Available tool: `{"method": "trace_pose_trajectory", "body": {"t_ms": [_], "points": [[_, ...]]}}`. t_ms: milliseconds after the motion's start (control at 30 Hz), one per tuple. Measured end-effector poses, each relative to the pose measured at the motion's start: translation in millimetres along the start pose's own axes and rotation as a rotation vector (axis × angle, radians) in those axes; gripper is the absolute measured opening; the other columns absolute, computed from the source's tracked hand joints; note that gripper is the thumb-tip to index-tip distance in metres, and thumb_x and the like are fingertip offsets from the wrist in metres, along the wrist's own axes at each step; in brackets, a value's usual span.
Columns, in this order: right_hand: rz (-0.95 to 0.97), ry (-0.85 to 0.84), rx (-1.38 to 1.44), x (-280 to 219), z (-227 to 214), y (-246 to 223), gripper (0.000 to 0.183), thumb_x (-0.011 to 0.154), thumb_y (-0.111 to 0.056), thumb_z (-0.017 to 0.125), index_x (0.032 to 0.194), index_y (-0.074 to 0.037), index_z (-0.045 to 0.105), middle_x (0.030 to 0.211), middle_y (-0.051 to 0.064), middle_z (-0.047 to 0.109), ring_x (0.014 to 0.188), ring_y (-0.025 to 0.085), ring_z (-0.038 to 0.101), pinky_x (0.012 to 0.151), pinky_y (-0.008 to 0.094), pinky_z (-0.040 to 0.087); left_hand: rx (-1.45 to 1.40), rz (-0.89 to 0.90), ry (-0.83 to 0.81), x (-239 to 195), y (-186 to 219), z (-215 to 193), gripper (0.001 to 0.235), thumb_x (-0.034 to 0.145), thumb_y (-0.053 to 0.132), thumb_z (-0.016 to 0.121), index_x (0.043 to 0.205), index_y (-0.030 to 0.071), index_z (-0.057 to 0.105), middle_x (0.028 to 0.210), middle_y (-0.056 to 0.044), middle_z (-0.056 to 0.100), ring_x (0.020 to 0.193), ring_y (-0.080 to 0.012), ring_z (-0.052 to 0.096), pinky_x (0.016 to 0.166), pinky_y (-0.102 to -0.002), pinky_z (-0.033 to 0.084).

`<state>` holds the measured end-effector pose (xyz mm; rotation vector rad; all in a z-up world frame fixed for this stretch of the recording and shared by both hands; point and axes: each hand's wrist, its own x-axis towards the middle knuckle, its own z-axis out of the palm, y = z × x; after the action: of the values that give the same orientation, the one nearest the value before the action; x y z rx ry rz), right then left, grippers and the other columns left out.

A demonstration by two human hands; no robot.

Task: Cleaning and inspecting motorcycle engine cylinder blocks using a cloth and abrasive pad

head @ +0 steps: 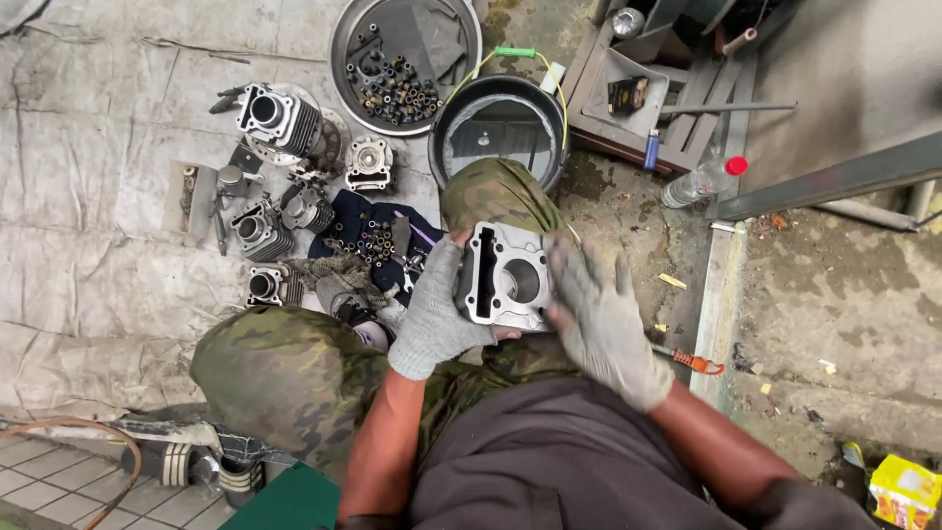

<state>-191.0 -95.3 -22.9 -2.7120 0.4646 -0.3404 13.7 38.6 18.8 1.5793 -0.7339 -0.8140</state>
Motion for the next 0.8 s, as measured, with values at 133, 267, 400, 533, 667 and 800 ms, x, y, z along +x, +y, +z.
{"method": "trace_pose_trajectory", "body": {"t_ms": [133,267,400,533,667,800], "points": [[0.070,-0.016,0.138,2.7,-20.6,-18.6,0.068,0.104,-0.048,0.038,0.161,-0.014,0.032,0.166,0.010,0.035,0.151,0.041,0.028,0.113,0.072,0.020,-0.005,-0.038,0.034,-3.3,5.8,1.3,0.128,0.039,0.016,0.106,0.152,0.014,0.045,0.134,-0.014,0.052,0.121,-0.0253,0.059,0.110,-0.042,0.048],[0.014,-0.079,0.090,-28.1,-30.7,-34.8,0.070,0.101,-0.053,0.040,0.159,-0.014,0.037,0.163,0.011,0.040,0.150,0.038,0.032,0.115,0.069,0.016,0.097,-0.037,0.046,-3.0,-2.2,-1.9,0.131,0.034,0.023,0.108,0.150,0.015,0.047,0.139,-0.019,0.049,0.127,-0.0355,0.056,0.112,-0.051,0.044],[0.106,-0.049,0.099,20.1,-16.2,-7.8,0.065,0.104,-0.043,0.044,0.158,-0.009,0.038,0.161,0.017,0.040,0.146,0.045,0.036,0.110,0.077,0.021,0.079,0.039,0.020,-2.0,-4.2,6.4,0.133,0.034,0.021,0.107,0.152,0.013,0.046,0.139,-0.017,0.049,0.123,-0.0326,0.057,0.111,-0.048,0.045],[0.072,-0.027,0.222,2.7,-11.4,-17.3,0.065,0.104,-0.044,0.041,0.160,-0.012,0.034,0.164,0.011,0.036,0.150,0.038,0.030,0.112,0.071,0.020,0.031,0.025,0.037,0.9,-3.3,-0.3,0.128,0.038,0.020,0.106,0.151,0.012,0.046,0.134,-0.017,0.052,0.122,-0.0304,0.058,0.110,-0.045,0.045],[-0.027,-0.021,0.149,-2.3,-7.6,-13.2,0.065,0.105,-0.047,0.030,0.163,-0.017,0.028,0.168,0.007,0.032,0.154,0.033,0.028,0.115,0.068,0.018,-0.016,0.023,0.029,1.0,3.5,-1.9,0.129,0.035,0.014,0.107,0.150,0.012,0.048,0.134,-0.016,0.051,0.122,-0.0295,0.058,0.110,-0.047,0.045],[0.102,-0.069,0.232,29.9,-3.3,6.0,0.063,0.107,-0.044,0.033,0.163,-0.015,0.028,0.167,0.011,0.031,0.153,0.040,0.024,0.113,0.075,0.012,0.097,0.085,-0.015,5.4,-4.0,-0.2,0.130,0.037,0.026,0.107,0.151,0.015,0.047,0.138,-0.017,0.050,0.125,-0.0337,0.057,0.107,-0.050,0.048]]}}
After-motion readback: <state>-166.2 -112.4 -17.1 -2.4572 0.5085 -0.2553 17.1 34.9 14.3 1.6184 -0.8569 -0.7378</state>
